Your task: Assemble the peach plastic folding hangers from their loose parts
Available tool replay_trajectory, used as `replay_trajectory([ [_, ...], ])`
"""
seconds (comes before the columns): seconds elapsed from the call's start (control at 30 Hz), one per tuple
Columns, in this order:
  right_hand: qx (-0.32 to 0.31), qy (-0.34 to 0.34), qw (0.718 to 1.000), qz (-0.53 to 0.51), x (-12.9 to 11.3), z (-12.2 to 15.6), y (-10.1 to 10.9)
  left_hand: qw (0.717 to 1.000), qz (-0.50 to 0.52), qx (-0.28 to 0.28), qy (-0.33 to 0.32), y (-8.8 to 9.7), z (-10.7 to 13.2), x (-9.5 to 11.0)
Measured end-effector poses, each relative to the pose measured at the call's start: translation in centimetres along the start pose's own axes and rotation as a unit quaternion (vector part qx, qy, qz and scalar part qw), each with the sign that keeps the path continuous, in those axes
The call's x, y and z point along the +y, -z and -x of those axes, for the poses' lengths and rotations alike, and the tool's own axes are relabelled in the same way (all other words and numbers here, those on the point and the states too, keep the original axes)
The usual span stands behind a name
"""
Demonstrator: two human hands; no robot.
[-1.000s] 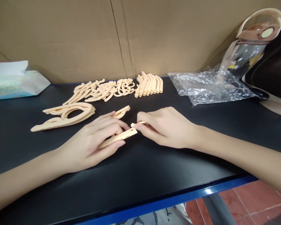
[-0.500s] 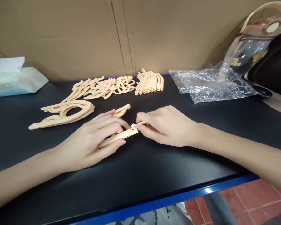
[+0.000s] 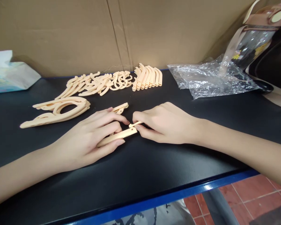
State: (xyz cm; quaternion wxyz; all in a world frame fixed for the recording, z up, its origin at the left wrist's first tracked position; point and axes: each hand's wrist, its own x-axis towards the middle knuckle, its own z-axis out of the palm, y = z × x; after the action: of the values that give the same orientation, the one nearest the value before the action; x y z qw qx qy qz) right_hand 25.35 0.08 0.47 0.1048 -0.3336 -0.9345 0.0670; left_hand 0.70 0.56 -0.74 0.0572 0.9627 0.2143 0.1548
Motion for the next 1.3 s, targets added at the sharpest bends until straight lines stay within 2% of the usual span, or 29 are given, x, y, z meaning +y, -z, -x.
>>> replay_trajectory([
  [0.13, 0.004, 0.007, 1.000, 0.008, 0.05, 0.12, -0.09, 1.000, -0.002, -0.013, 0.003, -0.02, -0.03, 0.05],
  [0.3, -0.001, 0.012, 1.000, 0.006, 0.04, 0.25, -0.05, 1.000, 0.000, -0.001, 0.004, -0.21, -0.02, -0.05],
  [1.3, -0.020, 0.019, 1.000, 0.006, 0.18, 0.05, 0.16, 1.000, -0.010, -0.005, -0.008, -0.18, 0.09, -0.04],
])
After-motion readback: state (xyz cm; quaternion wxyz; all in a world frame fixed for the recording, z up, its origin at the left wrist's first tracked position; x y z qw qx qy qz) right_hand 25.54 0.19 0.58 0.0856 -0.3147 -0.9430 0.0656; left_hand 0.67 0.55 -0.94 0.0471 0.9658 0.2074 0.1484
